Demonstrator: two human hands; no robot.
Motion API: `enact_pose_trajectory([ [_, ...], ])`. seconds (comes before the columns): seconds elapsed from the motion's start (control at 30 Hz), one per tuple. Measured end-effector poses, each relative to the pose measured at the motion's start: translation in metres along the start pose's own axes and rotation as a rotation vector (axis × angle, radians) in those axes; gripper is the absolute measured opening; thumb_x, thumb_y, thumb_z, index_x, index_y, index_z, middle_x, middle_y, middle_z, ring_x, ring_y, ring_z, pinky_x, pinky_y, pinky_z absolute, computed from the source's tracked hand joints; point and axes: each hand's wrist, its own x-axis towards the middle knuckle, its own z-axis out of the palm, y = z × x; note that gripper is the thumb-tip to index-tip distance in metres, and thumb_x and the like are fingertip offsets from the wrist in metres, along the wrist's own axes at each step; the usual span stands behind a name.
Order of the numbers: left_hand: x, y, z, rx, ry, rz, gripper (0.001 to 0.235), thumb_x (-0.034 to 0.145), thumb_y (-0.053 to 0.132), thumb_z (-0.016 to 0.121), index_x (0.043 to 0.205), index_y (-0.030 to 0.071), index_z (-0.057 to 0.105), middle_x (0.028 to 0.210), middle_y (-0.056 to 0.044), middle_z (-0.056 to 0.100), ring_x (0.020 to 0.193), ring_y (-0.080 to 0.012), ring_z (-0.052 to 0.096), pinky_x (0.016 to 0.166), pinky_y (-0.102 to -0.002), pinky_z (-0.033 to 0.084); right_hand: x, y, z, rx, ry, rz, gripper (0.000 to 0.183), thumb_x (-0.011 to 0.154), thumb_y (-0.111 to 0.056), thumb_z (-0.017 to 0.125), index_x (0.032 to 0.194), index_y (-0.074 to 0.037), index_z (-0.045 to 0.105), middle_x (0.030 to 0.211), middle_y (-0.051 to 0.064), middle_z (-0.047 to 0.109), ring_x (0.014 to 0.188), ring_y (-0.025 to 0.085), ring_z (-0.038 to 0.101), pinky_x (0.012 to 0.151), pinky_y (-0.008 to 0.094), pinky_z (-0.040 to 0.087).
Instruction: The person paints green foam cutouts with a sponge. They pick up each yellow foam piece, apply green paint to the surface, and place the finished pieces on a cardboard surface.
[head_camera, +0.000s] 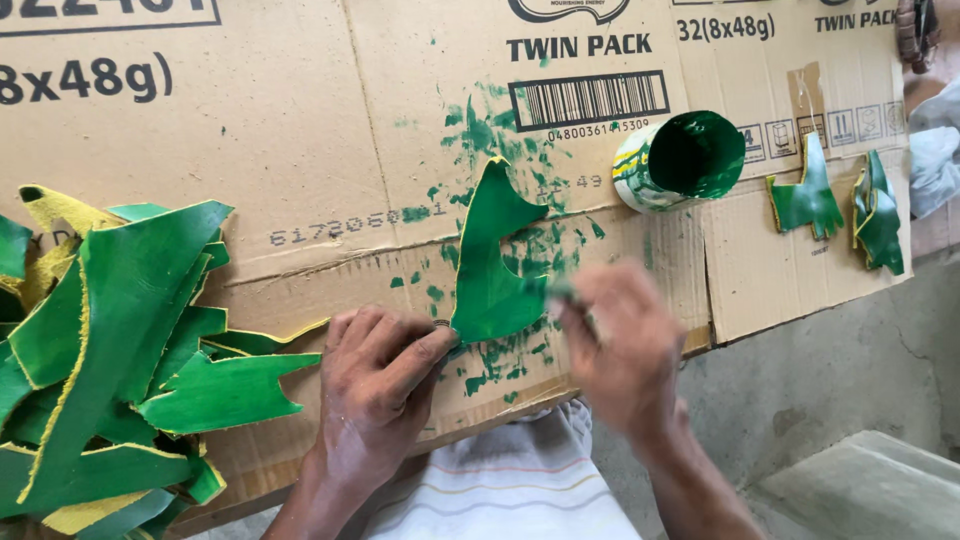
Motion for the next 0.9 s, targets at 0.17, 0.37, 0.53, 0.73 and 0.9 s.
enact_pose_trajectory([
  [0.17, 0.001, 0.001, 0.001, 0.007, 0.017, -0.012, 0.033, 0.071, -0.001, 0.079, 0.101, 0.010, 0.073, 0.091, -0.001, 0.068, 0.083, -0.0228, 0.060, 0.080, -0.041, 0.042, 0.052, 0.008, 0.007, -0.004, 0.086, -0.002, 0.018, 0.093, -0.003, 0.078, 0.110, -0.003, 0.072, 0.101, 0.010, 0.071, 0.092, 0.021, 0.069, 0.078, 0.034, 0.057],
  [0.37, 0.000, 0.001, 0.001, -0.007, 0.016, -0.021, 0.032, 0.070, -0.003, 0.078, 0.100, 0.009, 0.072, 0.091, -0.002, 0.068, 0.083, -0.0231, 0.061, 0.079, -0.041, 0.042, 0.058, 0.013, 0.016, -0.015, 0.074, -0.006, 0.014, 0.096, -0.006, 0.077, 0.110, -0.006, 0.073, 0.103, 0.007, 0.072, 0.093, 0.019, 0.069, 0.077, 0.032, 0.059],
  [0.53, 0.000, 0.003, -0.002, -0.009, -0.007, -0.022, 0.032, 0.069, -0.001, 0.078, 0.099, 0.008, 0.072, 0.092, -0.002, 0.068, 0.083, -0.0237, 0.060, 0.079, -0.042, 0.042, 0.071, 0.030, 0.036, -0.276, 0.086, 0.076, 0.008, 0.097, -0.008, 0.078, 0.103, -0.005, 0.074, 0.095, 0.009, 0.070, 0.082, 0.021, 0.065, 0.067, 0.035, 0.054],
  [0.73, 0.001, 0.001, 0.000, 0.006, 0.008, -0.013, 0.032, 0.070, -0.001, 0.078, 0.099, 0.009, 0.073, 0.092, -0.002, 0.067, 0.084, -0.0234, 0.060, 0.080, -0.041, 0.042, 0.073, 0.024, 0.027, -0.026, 0.065, -0.144, 0.014, 0.098, -0.006, 0.076, 0.111, -0.006, 0.071, 0.104, 0.006, 0.069, 0.093, 0.019, 0.067, 0.075, 0.032, 0.058],
  [0.9, -0.001, 0.000, 0.001, 0.025, -0.004, -0.016, 0.032, 0.070, 0.000, 0.078, 0.100, 0.009, 0.073, 0.092, -0.002, 0.067, 0.086, -0.0233, 0.060, 0.082, -0.042, 0.043, 0.052, 0.014, 0.024, 0.096, -0.106, -0.197, 0.016, 0.092, 0.000, 0.075, 0.106, -0.002, 0.071, 0.095, 0.009, 0.065, 0.086, 0.022, 0.064, 0.071, 0.035, 0.053],
])
